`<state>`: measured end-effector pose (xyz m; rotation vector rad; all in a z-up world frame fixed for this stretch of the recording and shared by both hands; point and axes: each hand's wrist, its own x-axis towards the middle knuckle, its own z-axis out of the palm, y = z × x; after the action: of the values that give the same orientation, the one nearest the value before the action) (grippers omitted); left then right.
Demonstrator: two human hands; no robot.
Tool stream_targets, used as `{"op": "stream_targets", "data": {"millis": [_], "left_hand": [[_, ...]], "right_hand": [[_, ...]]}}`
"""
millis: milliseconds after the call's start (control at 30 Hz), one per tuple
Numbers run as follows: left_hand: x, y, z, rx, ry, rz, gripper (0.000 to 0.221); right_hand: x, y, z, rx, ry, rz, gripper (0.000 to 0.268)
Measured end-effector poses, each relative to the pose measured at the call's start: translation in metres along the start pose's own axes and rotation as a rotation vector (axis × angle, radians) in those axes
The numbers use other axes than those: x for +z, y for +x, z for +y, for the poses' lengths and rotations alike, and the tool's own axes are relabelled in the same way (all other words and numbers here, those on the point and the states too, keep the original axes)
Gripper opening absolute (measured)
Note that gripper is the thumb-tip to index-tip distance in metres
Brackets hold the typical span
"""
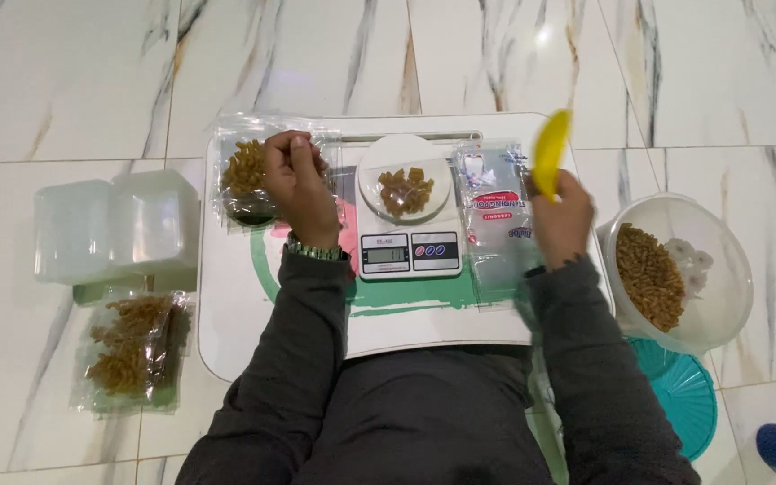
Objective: Portioning and packaging small food items into individual plastic bags using a scoop and a digital scale.
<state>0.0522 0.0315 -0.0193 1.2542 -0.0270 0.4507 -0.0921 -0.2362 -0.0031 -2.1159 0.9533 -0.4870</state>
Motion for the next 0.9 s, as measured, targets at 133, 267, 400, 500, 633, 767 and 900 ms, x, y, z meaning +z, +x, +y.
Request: {"op": "stream_targets", "data": {"millis": [133,267,400,500,633,767,900], "left_hand": [[-0.001,-0.007,0.009,-0.026,-0.023,-0.019,0.013],[-0.002,-0.010,0.019,-0.063,-0.164,-0.073,0.009],[-0.002,-0.010,0.016,-0.034,-0.165,-0.058,0.009],[-0.002,-0.011,0.017,-0.026,-0.160,-0.064,0.009],[-0.002,-0.011,0.016,-0.004,-0.139,-0.073,0.009],[0.000,-0.014,0.017,-0.009,-0.120,-0.097,0.009],[0.000,-0.015,0.010,0.039,-0.061,-0.129,0.008]], "right_hand": [[-0.042,0.015,0.048,0.021,0.036,0.153,0.023],[-0.091,0.034,0.094,0.002,-0.133,0.360,0.013],[-0.128,0.060,0.193,-0.133,-0.356,0.586,0.007],[-0.132,0.055,0.260,-0.152,-0.525,0.699,0.012],[-0.128,0.075,0.315,0.281,-0.390,0.436,0.029],[-0.120,0.070,0.297,0.173,-0.509,0.413,0.030],[-0.116,0.061,0.277,0.257,-0.497,0.330,0.034]]}}
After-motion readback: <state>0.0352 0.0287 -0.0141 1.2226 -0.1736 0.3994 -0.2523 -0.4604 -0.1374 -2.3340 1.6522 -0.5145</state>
